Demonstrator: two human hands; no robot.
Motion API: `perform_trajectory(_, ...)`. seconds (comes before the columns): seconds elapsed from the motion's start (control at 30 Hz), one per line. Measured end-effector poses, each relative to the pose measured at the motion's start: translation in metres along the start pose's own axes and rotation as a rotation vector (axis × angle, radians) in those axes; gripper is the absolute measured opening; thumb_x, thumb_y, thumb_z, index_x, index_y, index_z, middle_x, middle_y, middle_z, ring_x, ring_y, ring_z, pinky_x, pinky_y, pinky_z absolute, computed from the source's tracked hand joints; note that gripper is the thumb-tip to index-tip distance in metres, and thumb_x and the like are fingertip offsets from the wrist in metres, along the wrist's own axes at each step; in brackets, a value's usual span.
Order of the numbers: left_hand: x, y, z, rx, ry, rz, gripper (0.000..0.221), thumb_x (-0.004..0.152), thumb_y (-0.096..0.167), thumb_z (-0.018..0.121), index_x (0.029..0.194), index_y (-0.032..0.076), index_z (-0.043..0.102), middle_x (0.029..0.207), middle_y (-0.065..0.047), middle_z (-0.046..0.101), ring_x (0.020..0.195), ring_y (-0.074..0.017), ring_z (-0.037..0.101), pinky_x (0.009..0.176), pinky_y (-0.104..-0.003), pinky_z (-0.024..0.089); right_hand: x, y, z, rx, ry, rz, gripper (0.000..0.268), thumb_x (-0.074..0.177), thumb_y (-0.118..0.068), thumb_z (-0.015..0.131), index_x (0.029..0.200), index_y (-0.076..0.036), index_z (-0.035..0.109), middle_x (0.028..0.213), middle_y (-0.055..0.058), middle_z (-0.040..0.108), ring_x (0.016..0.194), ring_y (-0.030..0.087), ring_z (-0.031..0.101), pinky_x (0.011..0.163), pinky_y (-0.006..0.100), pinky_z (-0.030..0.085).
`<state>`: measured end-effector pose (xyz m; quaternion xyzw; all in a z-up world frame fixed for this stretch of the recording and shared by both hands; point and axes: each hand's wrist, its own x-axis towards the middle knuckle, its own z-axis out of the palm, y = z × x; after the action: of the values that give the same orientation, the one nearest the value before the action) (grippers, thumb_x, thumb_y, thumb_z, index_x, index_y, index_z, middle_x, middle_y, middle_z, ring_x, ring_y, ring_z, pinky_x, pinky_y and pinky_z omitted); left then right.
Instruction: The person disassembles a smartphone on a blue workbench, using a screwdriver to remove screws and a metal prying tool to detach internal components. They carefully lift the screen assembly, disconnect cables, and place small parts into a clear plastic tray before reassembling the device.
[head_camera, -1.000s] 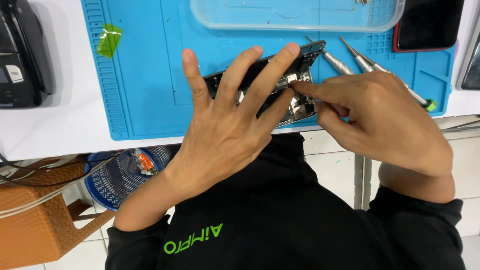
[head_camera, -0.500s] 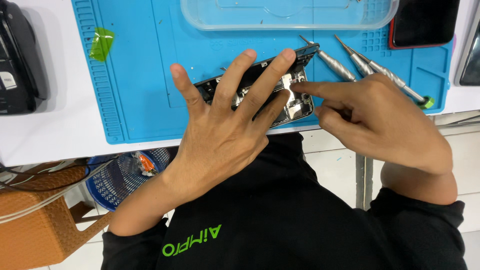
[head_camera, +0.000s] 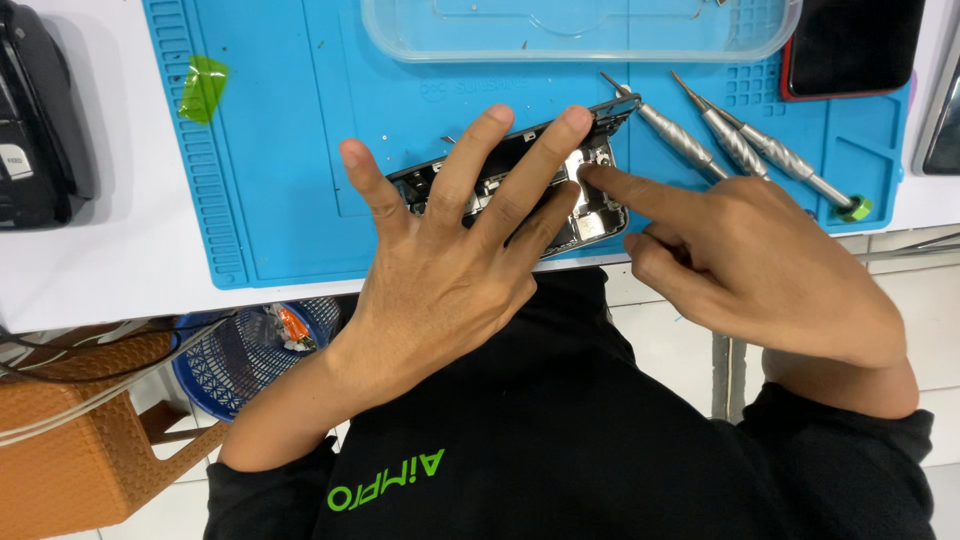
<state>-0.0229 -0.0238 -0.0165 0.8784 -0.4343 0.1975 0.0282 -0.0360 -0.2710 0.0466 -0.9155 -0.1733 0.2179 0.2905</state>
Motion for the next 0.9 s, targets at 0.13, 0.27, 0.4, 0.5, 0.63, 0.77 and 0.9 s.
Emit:
perform_trajectory(0.13,-0.001,0.000,0.001,0.014,0.006,-0.003,0.042,0.118,0.013,0.075,0.158,0.025,0.080,0.180,-0.004,0.027,0.161,-0.0365,0.032,0.116,-0.081,-0.003,-0.002,0.000,0.002,-0.044,-0.015,0.055,0.059,0.097,-0.016,0.048,0.155,-0.010,0.049,0.035,0.004,0.052,0.025,0.018,0.045,0.036,0.034,0.036)
perform_trajectory(0.27,-0.002,-0.001,0.002,0.038,0.001,0.009,0.046,0.114,0.013,0.073,0.158,0.026,0.080,0.181,-0.004,0.026,0.163,-0.0371,0.028,0.118,-0.081,-0.004,-0.003,-0.001,0.002,-0.049,-0.001,0.024,0.057,0.097,-0.017,0.047,0.154,-0.009,0.049,0.033,0.003,0.046,0.025,0.018,0.041,0.036,0.035,0.034)
perform_trajectory(0.4,-0.002,0.001,0.003,0.053,0.029,-0.004,0.047,0.114,0.009,0.069,0.155,0.027,0.081,0.180,-0.003,0.030,0.161,-0.0351,0.034,0.119,-0.079,-0.005,-0.002,-0.003,0.003,-0.110,0.002,0.043,0.055,0.096,-0.015,0.048,0.151,-0.009,0.052,0.032,0.005,0.047,0.024,0.019,0.042,0.034,0.036,0.034)
perform_trajectory(0.5,-0.003,0.001,0.004,0.062,0.025,-0.008,0.048,0.112,0.011,0.070,0.156,0.028,0.080,0.180,-0.002,0.028,0.162,-0.0346,0.030,0.120,-0.079,-0.006,-0.002,-0.004,0.004,-0.119,0.017,0.031,0.053,0.097,-0.015,0.048,0.149,-0.008,0.054,0.033,0.004,0.046,0.025,0.019,0.042,0.034,0.035,0.033)
perform_trajectory(0.63,-0.003,0.000,0.002,0.064,0.015,-0.002,0.047,0.111,0.014,0.070,0.156,0.028,0.079,0.180,-0.002,0.027,0.162,-0.0348,0.031,0.119,-0.079,-0.006,-0.004,-0.005,0.005,-0.078,0.014,0.092,0.055,0.097,-0.019,0.047,0.151,-0.013,0.053,0.031,0.004,0.046,0.025,0.018,0.041,0.036,0.035,0.031)
perform_trajectory(0.77,-0.002,0.000,0.001,-0.009,-0.004,0.004,0.028,0.118,0.026,0.080,0.146,0.027,0.079,0.181,-0.006,0.028,0.163,-0.0373,0.029,0.116,-0.080,-0.006,-0.022,0.012,-0.002,-0.020,0.201,0.055,0.054,0.099,-0.018,0.056,0.152,-0.005,0.054,0.037,-0.001,0.049,0.031,0.011,0.040,0.037,0.028,0.032)
perform_trajectory(0.9,-0.001,0.000,0.001,-0.032,0.001,0.000,0.031,0.113,0.017,0.077,0.142,0.026,0.079,0.179,-0.005,0.033,0.160,-0.0373,0.036,0.114,-0.081,-0.006,-0.048,0.015,-0.027,-0.036,0.408,0.221,0.032,0.110,0.005,0.059,0.140,0.009,0.070,0.064,0.014,0.057,0.049,0.020,0.045,0.050,0.032,0.036)
